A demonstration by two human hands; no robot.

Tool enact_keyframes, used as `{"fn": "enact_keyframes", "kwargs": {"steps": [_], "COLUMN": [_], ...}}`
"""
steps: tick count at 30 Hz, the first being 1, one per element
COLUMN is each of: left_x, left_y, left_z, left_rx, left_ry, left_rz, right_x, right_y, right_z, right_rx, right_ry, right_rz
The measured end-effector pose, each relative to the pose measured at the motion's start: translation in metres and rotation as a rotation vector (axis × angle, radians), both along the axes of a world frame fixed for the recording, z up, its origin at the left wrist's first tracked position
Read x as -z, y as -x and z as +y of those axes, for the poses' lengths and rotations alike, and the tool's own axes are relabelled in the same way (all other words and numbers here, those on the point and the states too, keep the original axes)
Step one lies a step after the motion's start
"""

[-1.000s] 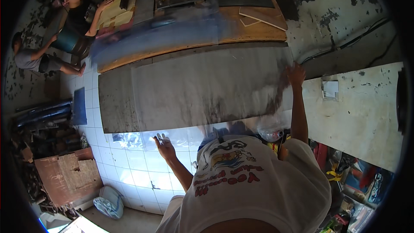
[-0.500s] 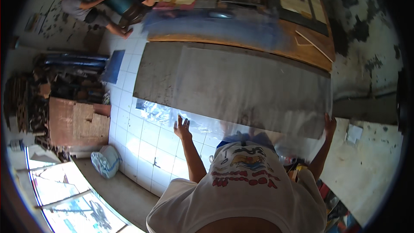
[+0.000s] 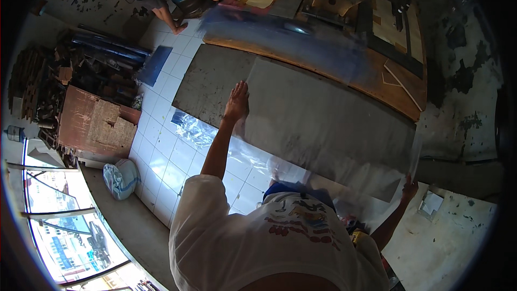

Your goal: The person spreads, aligns, and smooths plastic sheets over a table by hand.

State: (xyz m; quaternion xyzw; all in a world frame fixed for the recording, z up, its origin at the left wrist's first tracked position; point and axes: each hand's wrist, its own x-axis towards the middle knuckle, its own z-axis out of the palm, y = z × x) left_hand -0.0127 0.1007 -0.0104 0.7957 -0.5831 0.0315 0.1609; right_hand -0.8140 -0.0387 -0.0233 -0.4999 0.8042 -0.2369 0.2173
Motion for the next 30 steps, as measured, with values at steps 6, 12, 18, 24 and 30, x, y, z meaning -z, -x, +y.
{"fn": "enact_keyframes", "kwargs": {"steps": [6, 12, 18, 24, 30], "left_x": [-0.012, -0.037, -0.025, -0.01, -0.033], "left_y": [0.019, 0.062, 0.035, 0.007, 0.036], "left_z": [-0.025, -0.065, -0.089, -0.087, -0.078], "left_rx": [0.222, 0.38, 0.304, 0.147, 0.001], "left_ry": [-0.048, -0.256, -0.109, 0.005, -0.024], "left_rz": [-0.022, -0.234, -0.12, -0.079, 0.04], "right_x": [0.003, 0.016, 0.015, -0.016, -0.055], "right_y": [0.066, 0.061, 0.078, 0.049, 0.044], "right_z": [-0.012, -0.011, -0.009, 0.009, 0.06], "right_rx": [-0.142, -0.055, -0.047, 0.009, 0.037], "right_ry": [0.131, 0.073, 0.128, -0.149, -0.091], "right_rz": [0.166, 0.113, 0.214, -0.139, -0.397]}}
